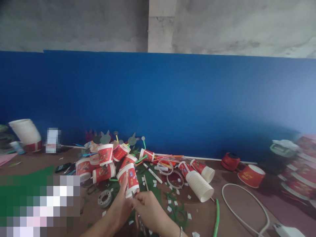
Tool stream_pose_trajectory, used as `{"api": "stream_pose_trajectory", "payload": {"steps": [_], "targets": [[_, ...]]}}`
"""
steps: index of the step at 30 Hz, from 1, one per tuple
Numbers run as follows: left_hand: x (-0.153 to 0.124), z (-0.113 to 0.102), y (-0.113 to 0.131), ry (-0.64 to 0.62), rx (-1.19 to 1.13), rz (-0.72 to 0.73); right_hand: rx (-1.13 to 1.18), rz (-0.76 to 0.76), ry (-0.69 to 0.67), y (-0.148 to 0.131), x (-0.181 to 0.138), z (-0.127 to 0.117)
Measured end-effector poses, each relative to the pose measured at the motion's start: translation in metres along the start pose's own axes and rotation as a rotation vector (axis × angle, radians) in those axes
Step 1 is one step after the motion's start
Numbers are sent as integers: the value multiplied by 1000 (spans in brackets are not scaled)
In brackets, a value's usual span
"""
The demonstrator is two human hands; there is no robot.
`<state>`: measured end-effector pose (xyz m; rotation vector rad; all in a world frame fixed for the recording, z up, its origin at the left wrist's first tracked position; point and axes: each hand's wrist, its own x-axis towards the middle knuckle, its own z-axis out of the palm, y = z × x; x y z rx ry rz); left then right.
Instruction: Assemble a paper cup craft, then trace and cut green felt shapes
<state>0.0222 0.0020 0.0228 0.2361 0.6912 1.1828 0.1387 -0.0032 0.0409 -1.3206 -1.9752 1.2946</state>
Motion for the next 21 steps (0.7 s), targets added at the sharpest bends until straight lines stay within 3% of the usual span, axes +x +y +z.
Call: {"api": "stream_pose_trajectory", "payload": {"steps": [2, 5, 7, 11, 13, 15, 19, 21], "targets": [[3, -3, 0, 2, -34, 4, 357, 46, -172, 7, 9, -1], [6, -7, -1, -12, -64, -11, 530, 40, -201, 12, 15, -1], [6, -7, -1, -14, -46, 3, 366, 32, -155, 9, 11, 1], [3, -2, -2, -18, 6, 19, -235, -45, 132, -3, -5, 7], [1, -1, -2, -11, 17, -1, -355, -65, 190, -5, -10, 8], [0, -1, -1, -10, 21, -21, -223, -11, 136, -3, -8, 9], [4, -6, -1, -26, -22, -26, 378, 46, -125, 11, 8, 7], [6, -8, -1, -55, -44, -35, 543, 46, -149, 17, 15, 6]]}}
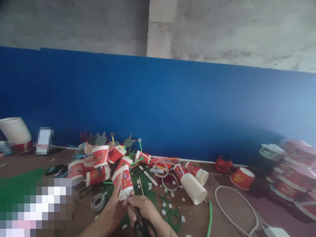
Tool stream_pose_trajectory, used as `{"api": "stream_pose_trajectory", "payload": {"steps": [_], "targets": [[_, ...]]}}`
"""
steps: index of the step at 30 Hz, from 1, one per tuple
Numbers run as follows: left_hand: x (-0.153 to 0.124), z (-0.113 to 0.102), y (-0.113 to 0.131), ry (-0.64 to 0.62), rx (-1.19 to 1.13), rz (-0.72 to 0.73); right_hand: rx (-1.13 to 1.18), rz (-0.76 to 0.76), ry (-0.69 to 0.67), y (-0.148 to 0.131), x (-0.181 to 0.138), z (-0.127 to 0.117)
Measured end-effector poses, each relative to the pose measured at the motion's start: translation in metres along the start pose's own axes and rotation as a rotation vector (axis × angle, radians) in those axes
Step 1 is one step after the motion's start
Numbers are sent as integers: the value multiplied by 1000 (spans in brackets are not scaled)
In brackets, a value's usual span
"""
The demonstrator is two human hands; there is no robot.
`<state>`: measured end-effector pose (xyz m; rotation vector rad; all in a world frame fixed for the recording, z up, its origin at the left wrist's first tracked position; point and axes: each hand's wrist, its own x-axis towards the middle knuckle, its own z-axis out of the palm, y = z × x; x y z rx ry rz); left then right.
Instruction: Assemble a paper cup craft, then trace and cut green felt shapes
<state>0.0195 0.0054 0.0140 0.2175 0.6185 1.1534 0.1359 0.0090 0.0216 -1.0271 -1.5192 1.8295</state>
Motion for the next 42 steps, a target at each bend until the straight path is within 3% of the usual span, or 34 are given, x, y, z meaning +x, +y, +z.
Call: {"api": "stream_pose_trajectory", "payload": {"steps": [2, 4, 8, 10, 13, 15, 17, 23, 27, 29, 31, 35, 38, 42], "targets": [[1, -1, 0, 3, -4, 3, 1, 3, -6, 0, 1, -1], [0, 1, 0, 18, 15, 16, -153, 0, 15, -4, -3, 1], [-2, 7, -1, 19, 77, 62, -746, -141, 258, -17, -19, 8], [-3, 10, -4, 27, 88, 114, -1041, -189, 306, -20, -24, 11], [-3, 11, -8, 20, 95, 156, -1291, -62, 303, -22, -27, 13], [-4, 11, -9, 8, 96, 119, -1255, -47, 318, -22, -26, 13], [-6, 9, -8, -6, 98, 67, -1048, -109, 312, -22, -24, 12], [-6, 1, -2, -59, 71, -2, -220, 18, 81, -24, -15, 8], [-3, 0, -1, -88, 40, -44, 12, 25, -61, -21, -9, 2], [-2, 1, 1, -84, 45, -4, -18, 35, -48, -20, -8, 1], [-2, 2, 1, -80, 67, 30, -163, 25, 52, -19, -9, 2], [-3, 2, -1, -97, 98, 82, -697, -106, 277, -21, -17, 4], [-2, 3, -3, -21, 120, 147, -1011, -163, 227, -28, -28, 0], [-1, 6, 3, 93, 175, 309, -1135, -75, 19, -43, -41, -20]]}}
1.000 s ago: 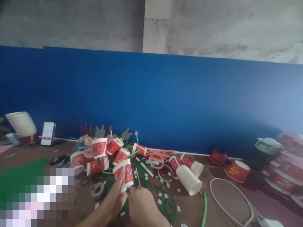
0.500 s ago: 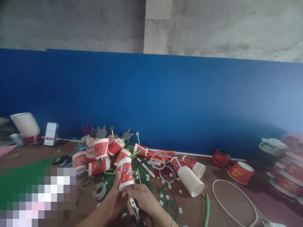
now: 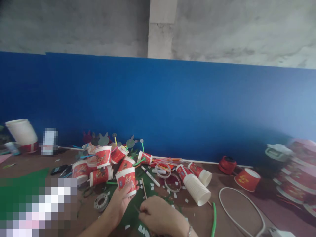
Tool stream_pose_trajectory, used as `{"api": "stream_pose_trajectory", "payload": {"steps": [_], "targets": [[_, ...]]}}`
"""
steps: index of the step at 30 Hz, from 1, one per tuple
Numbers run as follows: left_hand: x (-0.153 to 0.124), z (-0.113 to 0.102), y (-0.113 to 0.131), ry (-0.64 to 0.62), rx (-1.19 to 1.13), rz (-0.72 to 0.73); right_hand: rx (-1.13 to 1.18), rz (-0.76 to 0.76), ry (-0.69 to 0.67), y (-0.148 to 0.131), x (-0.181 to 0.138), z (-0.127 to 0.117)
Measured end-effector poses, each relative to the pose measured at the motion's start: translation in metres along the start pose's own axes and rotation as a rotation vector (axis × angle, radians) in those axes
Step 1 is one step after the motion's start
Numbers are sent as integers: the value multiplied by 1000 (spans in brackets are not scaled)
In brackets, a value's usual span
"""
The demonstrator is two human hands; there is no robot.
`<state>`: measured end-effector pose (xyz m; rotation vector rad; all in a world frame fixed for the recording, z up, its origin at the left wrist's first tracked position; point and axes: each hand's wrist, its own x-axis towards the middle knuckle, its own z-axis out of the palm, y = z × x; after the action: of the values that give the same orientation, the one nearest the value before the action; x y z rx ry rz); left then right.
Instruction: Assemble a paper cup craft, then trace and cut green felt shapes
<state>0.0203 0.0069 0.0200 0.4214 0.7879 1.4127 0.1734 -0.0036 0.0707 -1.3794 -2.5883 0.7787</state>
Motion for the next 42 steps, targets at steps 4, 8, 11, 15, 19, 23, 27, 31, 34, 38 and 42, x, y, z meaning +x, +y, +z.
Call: {"api": "stream_pose_trajectory", "payload": {"steps": [4, 8, 11, 15, 19, 23, 27, 31, 34, 38, 42], "targets": [[1, -3, 5, 33, 267, 207, -159, 177, 121, 24, -1, -20], [-2, -10, -3, -99, 377, 373, -329, 465, 201, 39, 9, -25], [0, -17, -14, -200, 420, 426, -380, 476, 314, 35, 17, -15], [7, -27, -25, -223, 483, 496, -317, 434, 116, 23, 26, 12], [12, -31, -26, -223, 539, 582, -276, 454, 147, 26, 31, 23], [10, -26, -22, -148, 554, 674, 10, 415, 181, 35, 21, -6], [4, -18, -18, -177, 507, 613, 626, 189, 428, 29, -13, -45], [-2, -17, -19, -239, 456, 551, 756, -172, 816, 8, -43, -52], [-3, -19, -20, -249, 502, 596, 432, -321, 854, -10, -42, -35], [-5, -16, -16, -221, 556, 644, 163, -460, 751, -23, -25, -17], [-7, -9, -11, -240, 569, 655, -33, -463, 684, -21, -17, -13]]}}
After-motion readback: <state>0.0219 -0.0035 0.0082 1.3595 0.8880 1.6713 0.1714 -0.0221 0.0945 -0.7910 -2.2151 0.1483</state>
